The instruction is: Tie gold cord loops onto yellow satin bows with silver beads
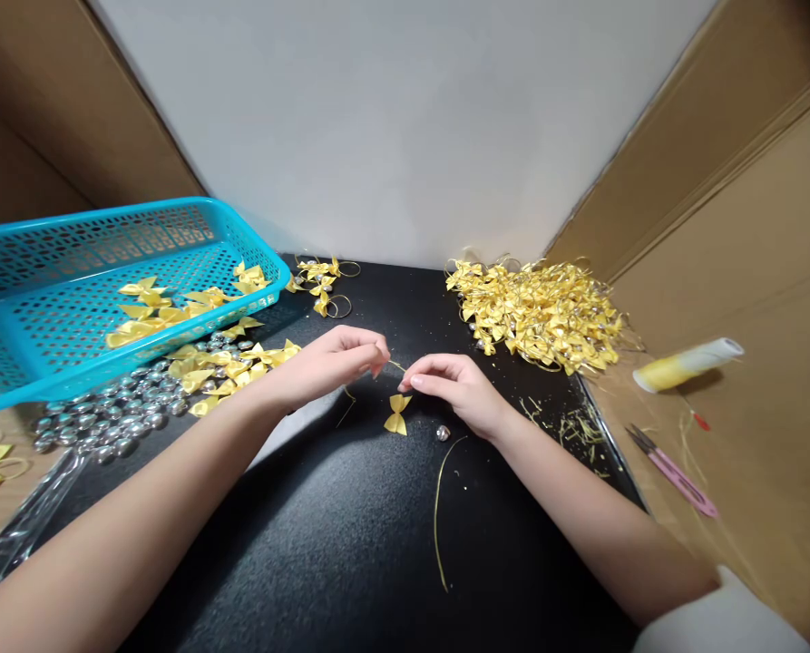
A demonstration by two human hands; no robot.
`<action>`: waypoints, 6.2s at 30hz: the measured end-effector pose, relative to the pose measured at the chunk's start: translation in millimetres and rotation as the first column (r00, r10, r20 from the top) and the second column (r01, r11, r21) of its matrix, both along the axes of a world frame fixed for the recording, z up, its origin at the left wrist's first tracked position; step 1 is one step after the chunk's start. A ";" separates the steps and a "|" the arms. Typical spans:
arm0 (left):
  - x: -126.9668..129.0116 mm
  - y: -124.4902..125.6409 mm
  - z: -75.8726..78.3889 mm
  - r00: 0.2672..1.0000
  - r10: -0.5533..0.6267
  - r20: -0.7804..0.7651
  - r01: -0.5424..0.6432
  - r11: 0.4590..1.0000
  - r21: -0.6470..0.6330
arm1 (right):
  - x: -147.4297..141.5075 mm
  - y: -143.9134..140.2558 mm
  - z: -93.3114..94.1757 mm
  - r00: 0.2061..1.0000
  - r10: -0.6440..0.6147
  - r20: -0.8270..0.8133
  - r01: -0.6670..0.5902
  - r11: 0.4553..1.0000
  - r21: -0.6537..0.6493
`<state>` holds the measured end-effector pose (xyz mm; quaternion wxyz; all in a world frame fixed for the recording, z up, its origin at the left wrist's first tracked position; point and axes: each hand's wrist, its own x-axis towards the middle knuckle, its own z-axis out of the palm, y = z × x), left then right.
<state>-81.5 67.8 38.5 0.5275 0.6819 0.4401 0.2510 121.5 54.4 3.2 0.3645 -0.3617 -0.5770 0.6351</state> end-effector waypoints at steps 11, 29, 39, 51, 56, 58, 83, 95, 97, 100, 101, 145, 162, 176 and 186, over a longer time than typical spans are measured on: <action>-2.3 3.4 -3.8 0.982 0.066 -0.175 -0.049 0.994 0.102 | 2.3 0.2 6.0 0.992 -0.022 0.128 0.007 0.993 0.117; 17.4 -12.7 -4.7 0.998 -0.056 0.019 0.057 0.997 -0.042 | 9.7 -9.5 27.9 0.759 -0.423 0.495 -0.274 0.483 0.832; 17.8 -12.8 -5.5 0.999 -0.050 -0.015 0.049 0.998 -0.047 | 10.8 -8.2 24.9 0.751 -0.468 0.465 -0.256 0.444 0.859; 18.7 -12.2 -4.5 1.000 -0.026 0.007 0.027 0.997 -0.071 | 12.4 -5.6 23.2 0.735 -0.493 0.466 -0.267 0.421 0.867; 18.0 -11.1 -6.3 1.000 0.017 0.019 -0.015 0.996 -0.089 | 14.0 -3.6 23.1 0.737 -0.493 0.463 -0.274 0.408 0.871; 17.3 -10.4 -6.4 0.999 0.041 0.014 -0.040 0.995 -0.086 | 15.2 -2.7 23.5 0.738 -0.496 0.458 -0.268 0.407 0.873; 24.8 -15.8 -9.6 0.992 0.115 0.044 -0.111 0.990 -0.082 | 20.5 -1.9 37.3 0.751 -0.465 0.468 -0.245 0.462 0.852; 48.5 -41.4 -19.2 0.993 0.120 0.022 -0.107 0.948 -0.299 | 162.5 -75.0 15.9 0.215 -0.794 0.568 0.132 0.600 0.789; 50.9 -41.4 -26.1 0.990 0.136 0.044 -0.113 0.933 -0.342 | 197.8 -93.5 2.8 -0.107 -0.775 0.622 0.183 0.600 0.779; 53.5 -41.9 -34.9 0.985 0.154 0.074 -0.115 0.917 -0.383 | 225.7 -113.9 -11.3 -0.267 -0.685 0.678 0.225 0.640 0.735; 54.1 -42.5 -36.9 0.984 0.160 0.077 -0.118 0.912 -0.392 | 228.5 -118.0 -14.1 -0.272 -0.683 0.678 0.233 0.636 0.735; 74.3 -64.9 -25.2 0.977 0.200 0.080 -0.140 0.871 -0.471 | 39.3 -128.7 -20.6 0.914 -0.397 -0.088 0.309 0.819 -0.484; 79.1 -67.1 -24.6 0.986 0.150 0.071 -0.094 0.859 -0.504 | 33.1 -127.7 -16.7 0.898 -0.434 -0.073 0.354 0.810 -0.468; 79.3 -67.1 -22.1 0.989 0.128 0.074 -0.073 0.857 -0.511 | 35.7 -127.2 -17.2 0.905 -0.417 -0.084 0.328 0.810 -0.485; 64.1 -53.9 -20.4 0.963 0.223 0.149 -0.133 0.881 -0.455 | 44.5 -127.3 -19.9 0.761 -0.625 -0.174 0.501 0.736 -0.454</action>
